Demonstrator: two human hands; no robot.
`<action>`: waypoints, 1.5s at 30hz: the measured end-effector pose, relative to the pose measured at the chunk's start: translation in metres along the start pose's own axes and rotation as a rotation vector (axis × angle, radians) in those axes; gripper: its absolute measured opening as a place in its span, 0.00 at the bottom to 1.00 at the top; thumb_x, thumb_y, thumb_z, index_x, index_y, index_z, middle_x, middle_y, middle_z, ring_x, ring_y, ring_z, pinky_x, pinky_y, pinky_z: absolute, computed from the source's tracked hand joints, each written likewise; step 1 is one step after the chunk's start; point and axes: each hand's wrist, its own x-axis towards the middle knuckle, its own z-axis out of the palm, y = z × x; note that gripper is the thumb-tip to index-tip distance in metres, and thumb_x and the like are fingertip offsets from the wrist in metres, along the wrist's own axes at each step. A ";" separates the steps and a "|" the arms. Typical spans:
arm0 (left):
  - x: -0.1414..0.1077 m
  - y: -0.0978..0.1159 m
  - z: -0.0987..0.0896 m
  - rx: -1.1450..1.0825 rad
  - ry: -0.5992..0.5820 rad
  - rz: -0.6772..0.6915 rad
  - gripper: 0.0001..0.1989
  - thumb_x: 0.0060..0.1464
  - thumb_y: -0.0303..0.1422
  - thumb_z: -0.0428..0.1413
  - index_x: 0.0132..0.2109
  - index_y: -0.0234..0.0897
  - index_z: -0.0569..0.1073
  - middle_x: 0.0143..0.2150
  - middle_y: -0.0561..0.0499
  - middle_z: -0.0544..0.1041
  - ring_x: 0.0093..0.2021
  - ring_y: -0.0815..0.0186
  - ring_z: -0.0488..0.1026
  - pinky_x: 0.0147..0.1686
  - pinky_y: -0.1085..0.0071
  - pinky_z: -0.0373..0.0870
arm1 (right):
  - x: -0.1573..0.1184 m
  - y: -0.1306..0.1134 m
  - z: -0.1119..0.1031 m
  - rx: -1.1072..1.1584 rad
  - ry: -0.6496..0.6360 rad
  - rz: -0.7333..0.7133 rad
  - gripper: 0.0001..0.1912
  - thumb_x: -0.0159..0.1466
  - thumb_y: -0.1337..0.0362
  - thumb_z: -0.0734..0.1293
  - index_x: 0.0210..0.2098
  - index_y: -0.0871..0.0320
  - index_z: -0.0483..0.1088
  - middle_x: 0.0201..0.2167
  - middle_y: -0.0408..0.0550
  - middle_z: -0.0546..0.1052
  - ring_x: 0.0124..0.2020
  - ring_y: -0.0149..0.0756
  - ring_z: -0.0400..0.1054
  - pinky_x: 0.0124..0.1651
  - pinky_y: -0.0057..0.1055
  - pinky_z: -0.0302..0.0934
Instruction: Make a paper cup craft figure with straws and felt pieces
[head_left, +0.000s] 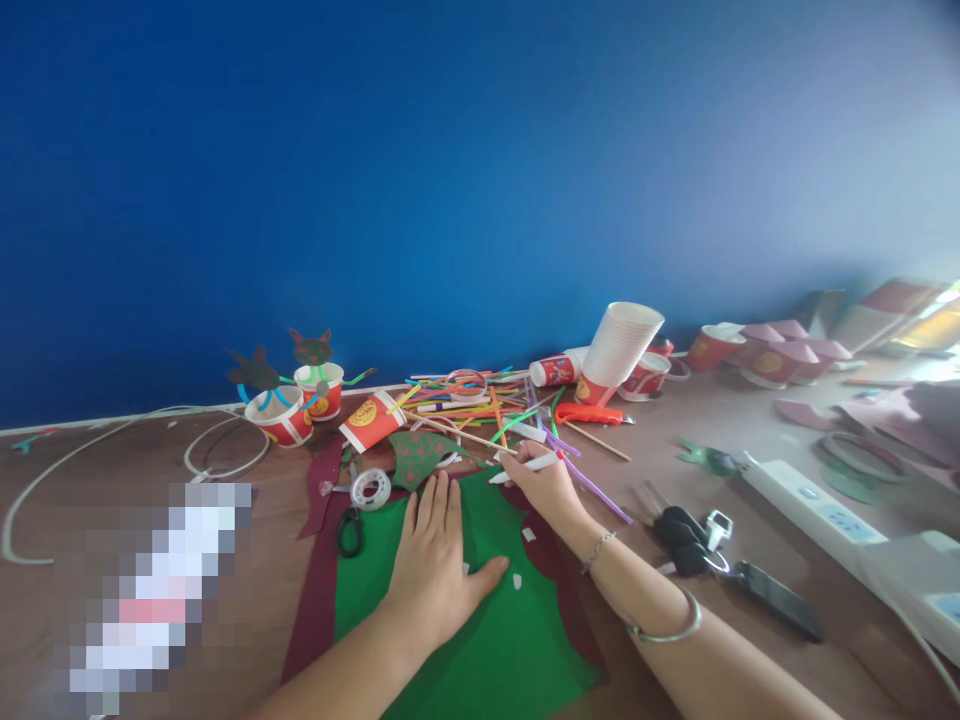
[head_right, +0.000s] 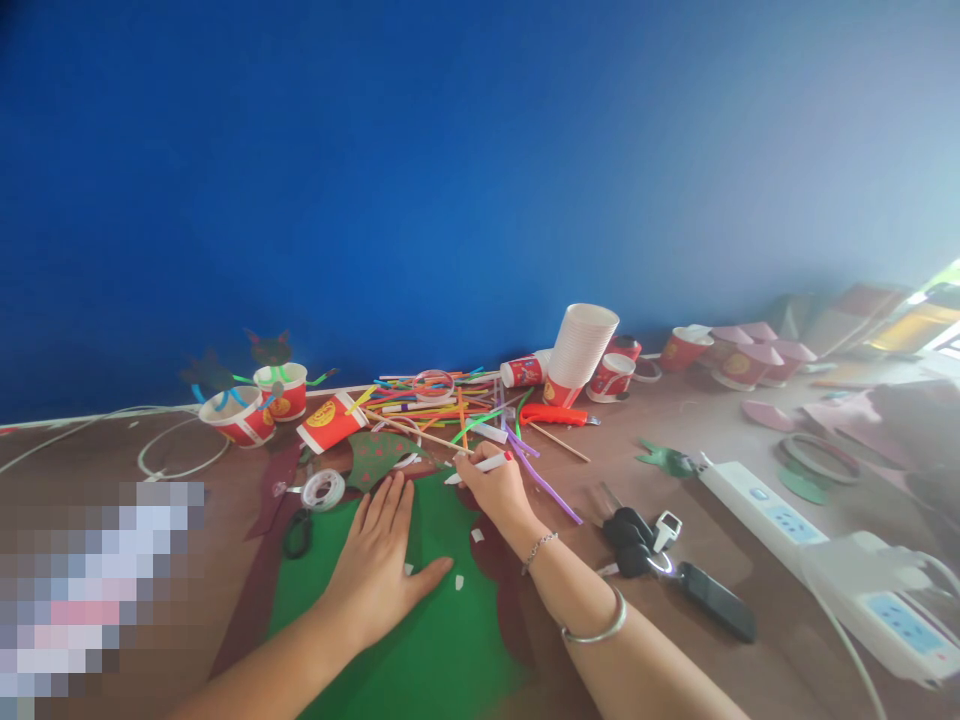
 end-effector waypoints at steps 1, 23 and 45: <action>0.000 0.000 0.000 0.005 -0.004 -0.002 0.46 0.53 0.59 0.42 0.63 0.19 0.57 0.65 0.29 0.55 0.65 0.45 0.53 0.59 0.48 0.55 | 0.000 0.000 0.000 -0.002 0.001 -0.006 0.17 0.56 0.57 0.66 0.17 0.55 0.58 0.13 0.40 0.70 0.15 0.27 0.57 0.18 0.24 0.51; -0.001 -0.001 0.003 0.016 0.020 0.008 0.46 0.53 0.59 0.42 0.63 0.19 0.56 0.65 0.28 0.55 0.65 0.45 0.53 0.59 0.48 0.56 | 0.000 -0.003 0.000 0.089 -0.037 0.047 0.12 0.48 0.67 0.63 0.14 0.54 0.54 0.08 0.36 0.65 0.13 0.29 0.62 0.17 0.24 0.52; -0.001 -0.001 0.004 -0.003 0.021 0.006 0.46 0.53 0.58 0.44 0.63 0.20 0.55 0.65 0.28 0.54 0.66 0.45 0.52 0.60 0.48 0.54 | -0.001 -0.003 -0.001 0.045 -0.025 0.031 0.13 0.51 0.65 0.63 0.16 0.54 0.54 0.10 0.37 0.67 0.14 0.29 0.63 0.17 0.23 0.52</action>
